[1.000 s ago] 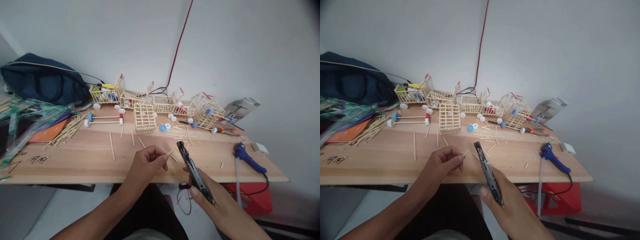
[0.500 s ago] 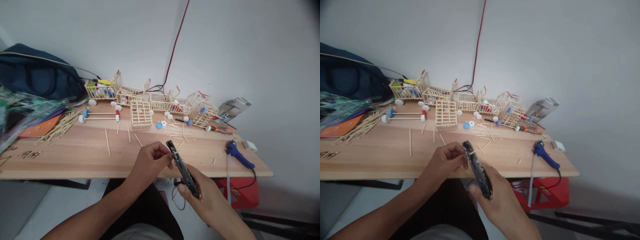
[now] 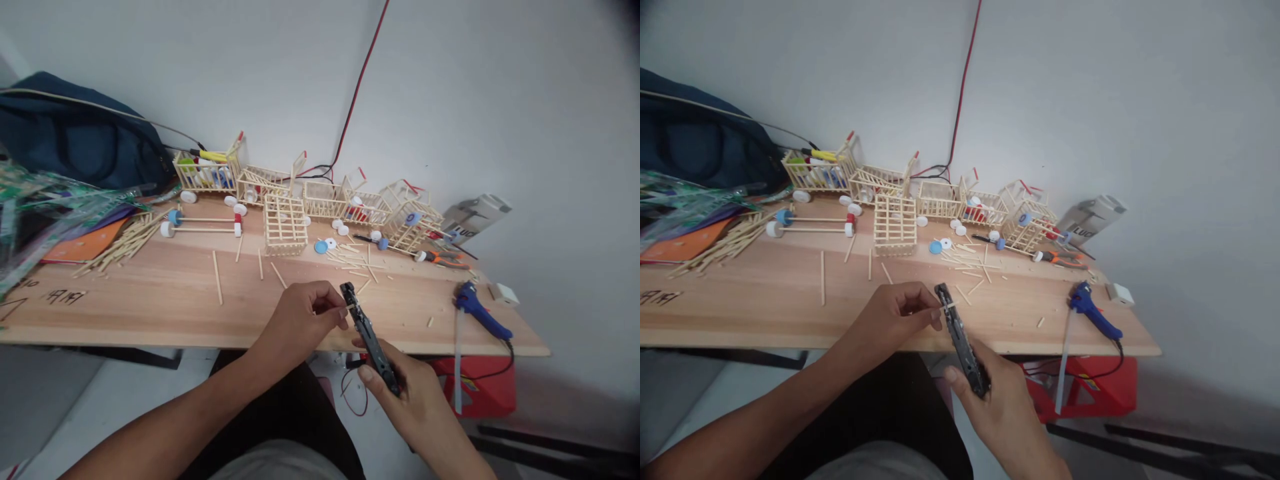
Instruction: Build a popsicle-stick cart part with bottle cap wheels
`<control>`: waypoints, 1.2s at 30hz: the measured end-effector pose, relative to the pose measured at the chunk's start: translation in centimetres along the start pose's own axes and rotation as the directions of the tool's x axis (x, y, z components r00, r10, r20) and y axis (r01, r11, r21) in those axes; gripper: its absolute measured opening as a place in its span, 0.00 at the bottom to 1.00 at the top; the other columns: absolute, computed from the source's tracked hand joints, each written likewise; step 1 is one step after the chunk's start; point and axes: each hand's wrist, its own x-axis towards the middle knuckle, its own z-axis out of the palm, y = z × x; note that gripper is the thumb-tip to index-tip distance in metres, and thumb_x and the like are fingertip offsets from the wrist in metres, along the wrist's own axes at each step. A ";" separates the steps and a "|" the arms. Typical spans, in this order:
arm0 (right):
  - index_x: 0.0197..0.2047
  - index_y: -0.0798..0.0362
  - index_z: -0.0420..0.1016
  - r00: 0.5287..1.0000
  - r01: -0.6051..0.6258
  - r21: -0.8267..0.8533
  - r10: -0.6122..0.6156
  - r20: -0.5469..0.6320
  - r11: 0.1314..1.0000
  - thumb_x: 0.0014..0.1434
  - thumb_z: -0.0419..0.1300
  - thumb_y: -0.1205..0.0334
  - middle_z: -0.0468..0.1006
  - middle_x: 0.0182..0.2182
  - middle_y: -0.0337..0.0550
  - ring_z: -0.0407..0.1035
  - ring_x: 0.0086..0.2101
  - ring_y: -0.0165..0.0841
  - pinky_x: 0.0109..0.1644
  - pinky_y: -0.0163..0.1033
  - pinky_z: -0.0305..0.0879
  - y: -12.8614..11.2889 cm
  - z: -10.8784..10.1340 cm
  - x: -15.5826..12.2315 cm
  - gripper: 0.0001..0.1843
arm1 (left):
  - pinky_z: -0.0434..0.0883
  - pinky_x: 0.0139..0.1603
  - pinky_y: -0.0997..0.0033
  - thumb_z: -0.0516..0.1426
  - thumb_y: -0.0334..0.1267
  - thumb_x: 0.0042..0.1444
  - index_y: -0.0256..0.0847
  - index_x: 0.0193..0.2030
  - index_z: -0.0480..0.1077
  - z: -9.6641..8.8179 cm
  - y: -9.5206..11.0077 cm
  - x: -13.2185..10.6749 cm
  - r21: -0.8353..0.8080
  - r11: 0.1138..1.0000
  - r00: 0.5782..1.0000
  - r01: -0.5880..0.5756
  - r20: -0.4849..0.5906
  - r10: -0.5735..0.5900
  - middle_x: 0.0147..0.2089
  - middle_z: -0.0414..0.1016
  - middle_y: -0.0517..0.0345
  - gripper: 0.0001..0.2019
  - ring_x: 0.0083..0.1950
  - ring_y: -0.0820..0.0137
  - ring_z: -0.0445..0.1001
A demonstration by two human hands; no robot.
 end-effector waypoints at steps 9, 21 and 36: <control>0.53 0.55 0.71 0.997 -0.073 -0.006 0.073 0.030 0.997 0.63 0.49 0.44 0.74 0.22 0.38 0.69 0.23 0.34 0.28 0.34 0.65 1.2 0.7 -1.1 0.27 | 0.59 0.30 0.74 0.54 0.26 0.47 0.38 0.24 0.71 1.4 0.4 -0.3 0.326 0.945 0.998 -0.034 -0.033 0.047 0.24 0.72 0.63 0.07 0.28 0.74 0.68; 0.31 0.54 0.71 0.980 -0.191 0.062 0.194 -0.051 0.980 0.61 0.49 0.41 0.71 0.18 0.39 0.66 0.21 0.32 0.25 0.33 0.59 2.1 2.3 -2.5 0.25 | 0.58 0.32 0.74 0.53 0.27 0.51 0.39 0.26 0.69 2.3 -0.2 -0.5 0.459 0.885 0.997 -0.076 0.057 0.056 0.26 0.73 0.63 0.07 0.29 0.74 0.67; 0.29 0.54 0.69 0.970 -0.192 0.105 0.205 -0.133 0.976 0.61 0.48 0.39 0.70 0.18 0.38 0.65 0.21 0.32 0.25 0.34 0.60 3.0 4.9 -3.3 0.26 | 0.64 0.40 0.72 0.50 0.31 0.60 0.40 0.31 0.67 1.8 -1.7 -0.7 0.609 0.756 0.968 -0.241 0.207 0.142 0.34 0.75 0.58 0.08 0.38 0.69 0.72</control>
